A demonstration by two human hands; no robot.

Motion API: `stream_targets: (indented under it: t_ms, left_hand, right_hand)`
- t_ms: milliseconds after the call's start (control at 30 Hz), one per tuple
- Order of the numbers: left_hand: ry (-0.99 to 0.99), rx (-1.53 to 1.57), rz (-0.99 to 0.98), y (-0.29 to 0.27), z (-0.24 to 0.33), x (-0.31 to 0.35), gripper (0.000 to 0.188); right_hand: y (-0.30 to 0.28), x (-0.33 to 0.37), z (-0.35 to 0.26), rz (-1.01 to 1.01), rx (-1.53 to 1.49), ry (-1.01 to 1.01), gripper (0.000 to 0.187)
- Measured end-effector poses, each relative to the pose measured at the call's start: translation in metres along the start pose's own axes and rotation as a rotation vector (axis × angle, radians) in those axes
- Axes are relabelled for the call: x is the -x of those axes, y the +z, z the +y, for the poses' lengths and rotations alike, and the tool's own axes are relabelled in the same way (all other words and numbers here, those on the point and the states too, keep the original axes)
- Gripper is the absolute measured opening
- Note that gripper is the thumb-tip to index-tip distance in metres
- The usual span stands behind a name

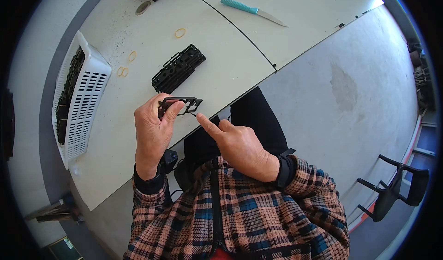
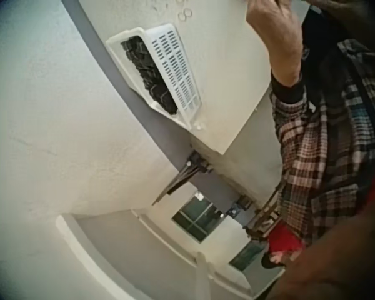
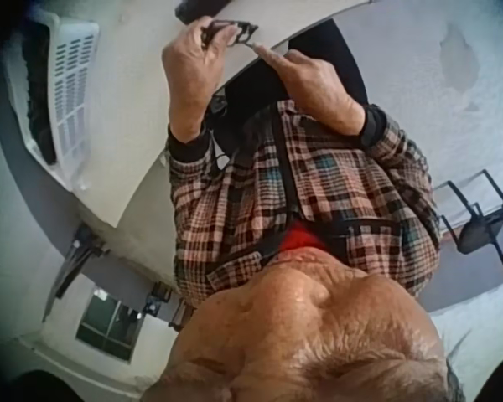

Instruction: Assembling small plastic components onto a frame-like structure at a production station.

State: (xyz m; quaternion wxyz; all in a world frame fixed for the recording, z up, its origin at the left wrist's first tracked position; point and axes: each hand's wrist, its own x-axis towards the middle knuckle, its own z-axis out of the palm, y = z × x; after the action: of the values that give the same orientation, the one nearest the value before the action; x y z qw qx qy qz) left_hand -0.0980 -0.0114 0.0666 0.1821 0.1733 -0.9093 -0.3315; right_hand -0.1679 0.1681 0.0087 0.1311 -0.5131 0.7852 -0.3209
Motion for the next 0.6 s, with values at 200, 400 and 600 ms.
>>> stream_targets:
  t_ms: [200,400,600]
  left_hand:
    - [0.004,0.017,0.029,0.0,0.0,-0.001,0.019]
    - [0.002,-0.004,0.013,0.001,-0.003,0.0,0.016]
    - [0.031,-0.022,0.007,0.001,-0.002,0.004,0.017]
  right_hand:
    - [0.006,-0.002,0.004,0.031,0.06,-0.05,0.071]
    - [0.013,0.001,0.002,0.074,0.146,-0.067,0.075]
    - [0.018,0.005,0.0,0.125,0.19,-0.085,0.078]
